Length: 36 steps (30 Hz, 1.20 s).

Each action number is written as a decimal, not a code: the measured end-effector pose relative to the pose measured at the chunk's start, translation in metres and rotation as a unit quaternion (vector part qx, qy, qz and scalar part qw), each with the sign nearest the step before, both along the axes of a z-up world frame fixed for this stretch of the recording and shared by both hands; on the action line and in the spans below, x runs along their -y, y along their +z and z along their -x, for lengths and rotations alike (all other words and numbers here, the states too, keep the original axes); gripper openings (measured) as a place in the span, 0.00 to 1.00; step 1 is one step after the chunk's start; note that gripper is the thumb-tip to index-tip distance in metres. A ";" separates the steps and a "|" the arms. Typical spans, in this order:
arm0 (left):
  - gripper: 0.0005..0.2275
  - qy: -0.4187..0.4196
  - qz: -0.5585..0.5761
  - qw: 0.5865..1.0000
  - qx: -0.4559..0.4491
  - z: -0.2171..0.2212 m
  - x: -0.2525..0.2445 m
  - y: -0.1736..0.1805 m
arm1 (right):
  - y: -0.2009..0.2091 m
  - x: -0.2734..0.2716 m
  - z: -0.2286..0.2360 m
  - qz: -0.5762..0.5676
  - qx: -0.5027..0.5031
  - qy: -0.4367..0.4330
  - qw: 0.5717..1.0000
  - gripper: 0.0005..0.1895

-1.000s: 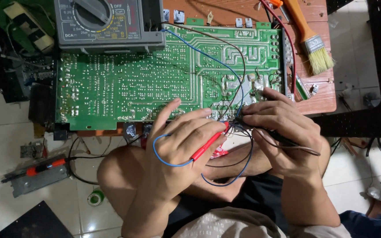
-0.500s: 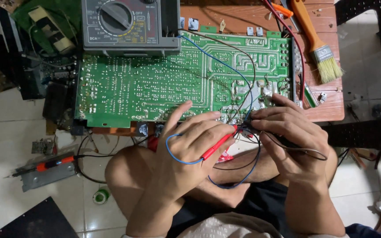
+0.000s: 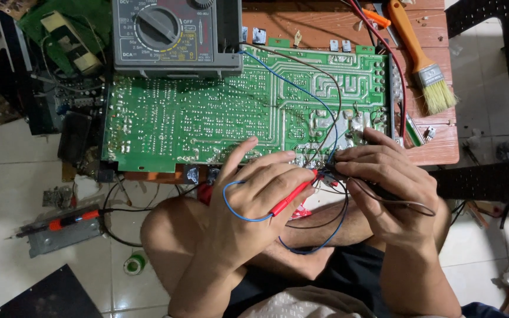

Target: The person sits on the floor and uses a multimeter to test various points on a green circuit board. They hold the red and black probes against different components and solder points on the board while monitoring the multimeter display.

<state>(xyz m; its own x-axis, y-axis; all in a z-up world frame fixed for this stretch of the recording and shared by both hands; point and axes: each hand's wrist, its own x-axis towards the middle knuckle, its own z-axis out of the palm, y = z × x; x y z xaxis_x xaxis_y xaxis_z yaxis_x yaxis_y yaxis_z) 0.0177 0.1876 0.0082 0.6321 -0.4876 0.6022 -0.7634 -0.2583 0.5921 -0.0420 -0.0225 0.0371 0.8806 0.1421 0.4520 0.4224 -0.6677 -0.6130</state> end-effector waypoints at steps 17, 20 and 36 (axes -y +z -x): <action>0.03 0.004 0.028 1.000 0.002 0.000 -0.002 0.005 | -0.002 -0.004 -0.002 -0.018 0.027 -0.010 0.999 0.13; 0.03 0.017 0.022 1.000 -0.006 0.001 -0.001 0.001 | -0.008 0.002 -0.002 -0.012 0.032 0.003 0.999 0.12; 0.03 0.001 -0.006 0.999 -0.038 -0.003 -0.002 0.003 | 0.003 -0.014 -0.002 0.012 0.010 -0.038 0.999 0.10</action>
<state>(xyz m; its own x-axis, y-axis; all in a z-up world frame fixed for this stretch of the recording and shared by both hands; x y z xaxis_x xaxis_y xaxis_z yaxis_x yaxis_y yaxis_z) 0.0209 0.1891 0.0110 0.6768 -0.4928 0.5469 -0.7159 -0.2672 0.6451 -0.0397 -0.0084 0.0397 0.8797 0.0872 0.4675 0.3828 -0.7130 -0.5875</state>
